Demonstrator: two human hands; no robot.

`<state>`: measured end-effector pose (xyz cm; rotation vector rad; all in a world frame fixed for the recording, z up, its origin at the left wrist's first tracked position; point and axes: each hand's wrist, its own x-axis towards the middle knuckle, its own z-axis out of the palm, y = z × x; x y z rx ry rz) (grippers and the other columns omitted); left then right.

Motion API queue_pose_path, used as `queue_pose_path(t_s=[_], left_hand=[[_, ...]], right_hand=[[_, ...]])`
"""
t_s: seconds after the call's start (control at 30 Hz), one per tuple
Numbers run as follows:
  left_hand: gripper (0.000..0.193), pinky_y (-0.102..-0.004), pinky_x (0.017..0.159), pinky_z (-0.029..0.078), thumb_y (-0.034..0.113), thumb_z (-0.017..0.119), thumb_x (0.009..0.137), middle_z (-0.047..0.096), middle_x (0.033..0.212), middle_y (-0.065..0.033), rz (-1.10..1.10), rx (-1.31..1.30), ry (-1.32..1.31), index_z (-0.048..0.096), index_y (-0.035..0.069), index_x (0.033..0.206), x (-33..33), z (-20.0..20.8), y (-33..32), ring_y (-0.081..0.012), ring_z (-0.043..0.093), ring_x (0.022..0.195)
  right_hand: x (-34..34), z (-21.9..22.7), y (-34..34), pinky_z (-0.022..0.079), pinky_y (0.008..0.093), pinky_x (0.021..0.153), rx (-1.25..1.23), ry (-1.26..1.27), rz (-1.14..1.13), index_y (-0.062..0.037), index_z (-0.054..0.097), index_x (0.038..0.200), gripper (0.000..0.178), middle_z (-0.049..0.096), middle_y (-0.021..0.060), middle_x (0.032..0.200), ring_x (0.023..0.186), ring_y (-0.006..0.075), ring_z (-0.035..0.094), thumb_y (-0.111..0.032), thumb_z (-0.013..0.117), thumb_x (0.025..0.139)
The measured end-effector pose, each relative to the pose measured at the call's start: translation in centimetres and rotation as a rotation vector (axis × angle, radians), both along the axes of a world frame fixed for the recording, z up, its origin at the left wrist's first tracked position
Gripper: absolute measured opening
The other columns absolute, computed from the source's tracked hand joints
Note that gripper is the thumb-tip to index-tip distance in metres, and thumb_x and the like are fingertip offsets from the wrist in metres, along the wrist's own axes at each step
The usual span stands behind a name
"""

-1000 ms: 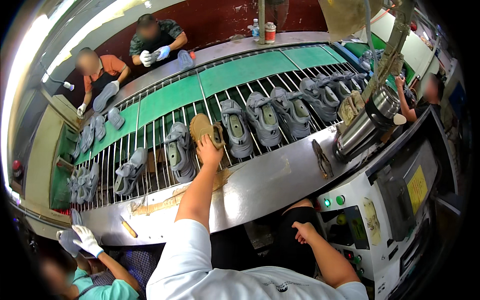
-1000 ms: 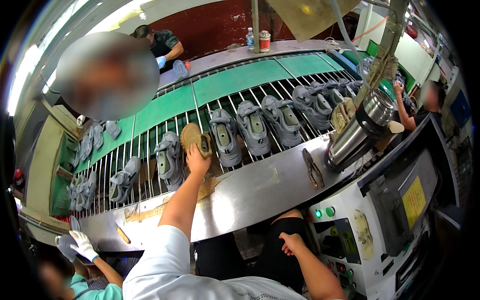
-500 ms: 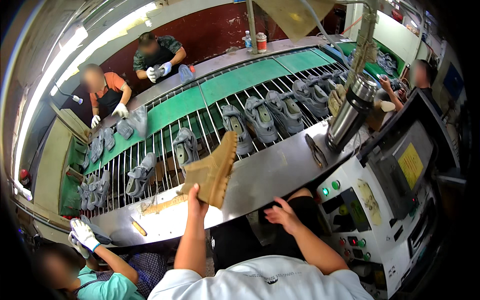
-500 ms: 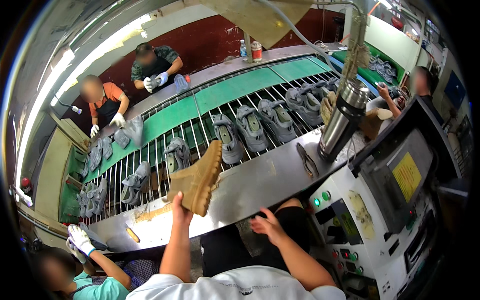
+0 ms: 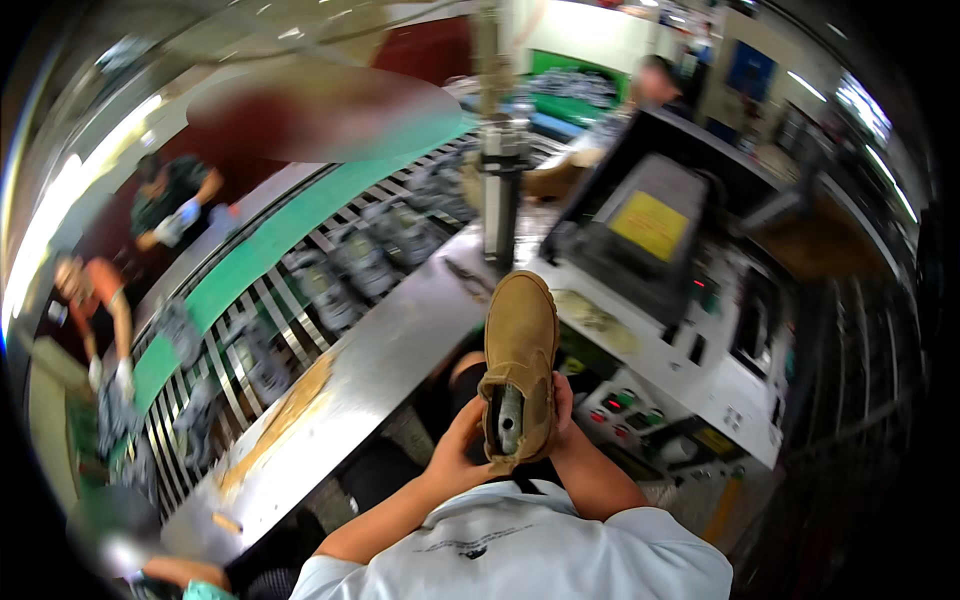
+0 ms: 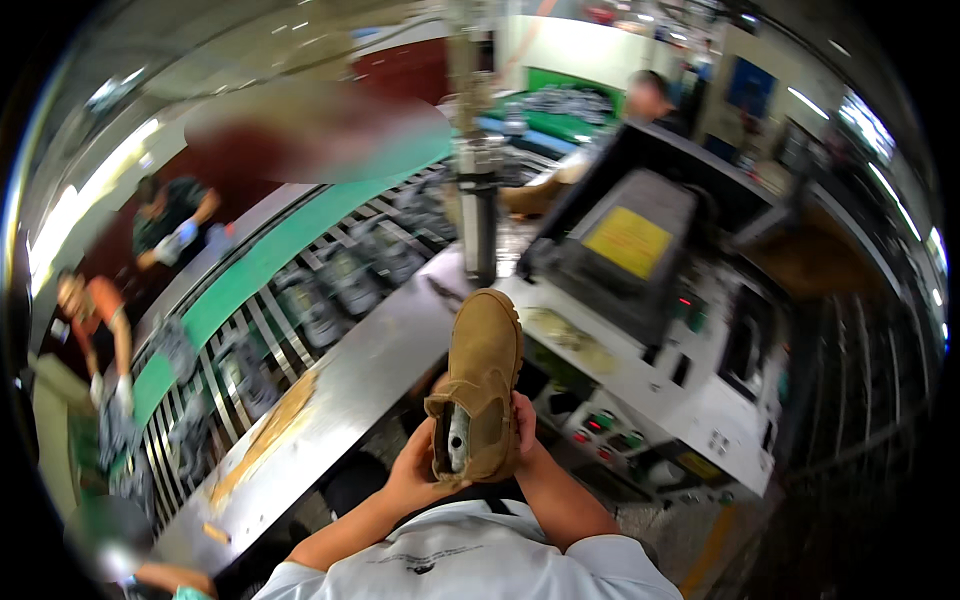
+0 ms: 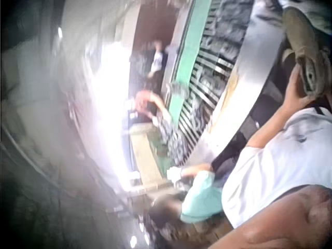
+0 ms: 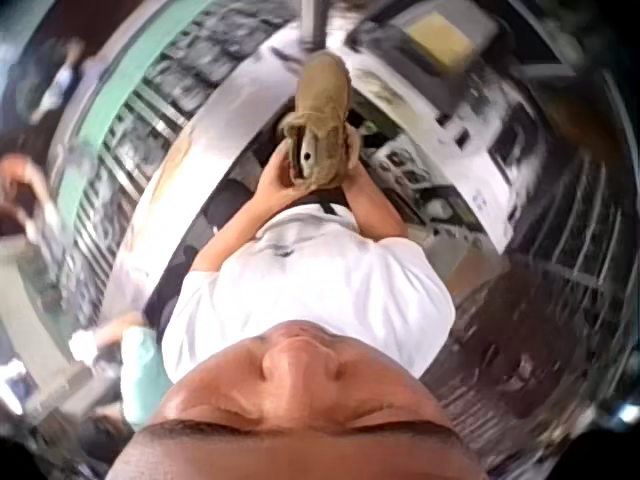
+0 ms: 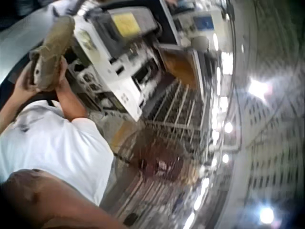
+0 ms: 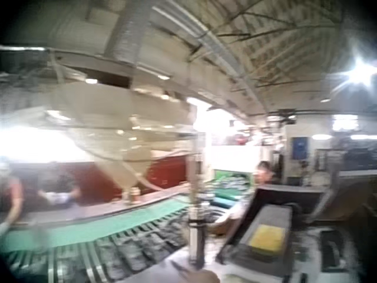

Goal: The person picks up shoes from a conveyor belt, places them into an industrial machine for processing, and then returns them to the belt after removal.

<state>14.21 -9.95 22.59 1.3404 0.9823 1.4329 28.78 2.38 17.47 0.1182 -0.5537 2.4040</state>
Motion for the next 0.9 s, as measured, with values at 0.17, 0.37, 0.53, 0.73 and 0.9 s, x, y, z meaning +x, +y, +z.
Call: queue_pose_path(t_s=[0.17, 0.37, 0.53, 0.73, 0.9], left_hand=[[0.053, -0.0333, 0.094, 0.045, 0.005, 0.074, 0.075, 0.056, 0.125, -0.0105, 0.272, -0.127, 0.308, 0.055, 0.004, 0.124, -3.1, -6.5, 3.4, -0.0226, 0.056, 0.110], [0.068, -0.0368, 0.085, 0.050, 0.032, 0.068, 0.082, 0.049, 0.131, -0.0181, 1.402, -0.580, 0.477, 0.041, -0.006, 0.132, -32.6, -25.2, 3.0, -0.0288, 0.058, 0.103], [0.060, -0.0394, 0.084, 0.051, 0.039, 0.058, 0.089, 0.056, 0.117, -0.0180, 0.949, -0.411, -0.294, 0.048, -0.008, 0.126, -39.2, -19.8, 4.0, -0.0302, 0.060, 0.098], [0.076, -0.0334, 0.115, 0.017, 0.042, 0.051, 0.093, 0.014, 0.155, -0.0156, 1.088, -0.419, -0.673, 0.016, 0.005, 0.149, -42.4, -20.9, 10.7, -0.0255, 0.015, 0.143], [0.037, -0.0322, 0.067, 0.044, 0.035, 0.053, 0.088, 0.055, 0.091, -0.0082, 1.090, -0.665, -0.359, 0.058, 0.002, 0.105, -43.4, -22.3, 9.7, -0.0192, 0.055, 0.078]], right_hand=[[16.3, -2.6, -0.1, 0.045, 0.0433, 0.096, -0.213, -0.209, -0.437, -0.0056, 0.051, 0.129, 0.062, 0.059, 0.0127, 0.122, 0.109, 0.0298, 0.057, -0.046, 0.051, 0.083], [33.4, 2.0, -0.8, 0.045, 0.0388, 0.095, -0.129, -0.824, -1.379, -0.0011, 0.041, 0.135, 0.075, 0.057, 0.0118, 0.121, 0.109, 0.0269, 0.055, -0.022, 0.059, 0.064], [40.5, 10.8, 5.1, 0.043, 0.0355, 0.096, 0.302, -1.296, -1.800, -0.0067, 0.025, 0.147, 0.101, 0.048, 0.0123, 0.134, 0.115, 0.0276, 0.053, -0.013, 0.074, 0.059], [46.3, 15.3, 16.6, 0.044, 0.0362, 0.095, 0.242, -2.225, -1.611, -0.0107, 0.027, 0.147, 0.106, 0.050, 0.0200, 0.134, 0.115, 0.0303, 0.056, -0.030, 0.078, 0.056], [47.3, 15.5, 24.7, 0.044, 0.0401, 0.099, 0.015, -2.570, -1.121, -0.0205, 0.021, 0.150, 0.112, 0.043, 0.0136, 0.143, 0.126, 0.0329, 0.046, -0.040, 0.074, 0.053]])
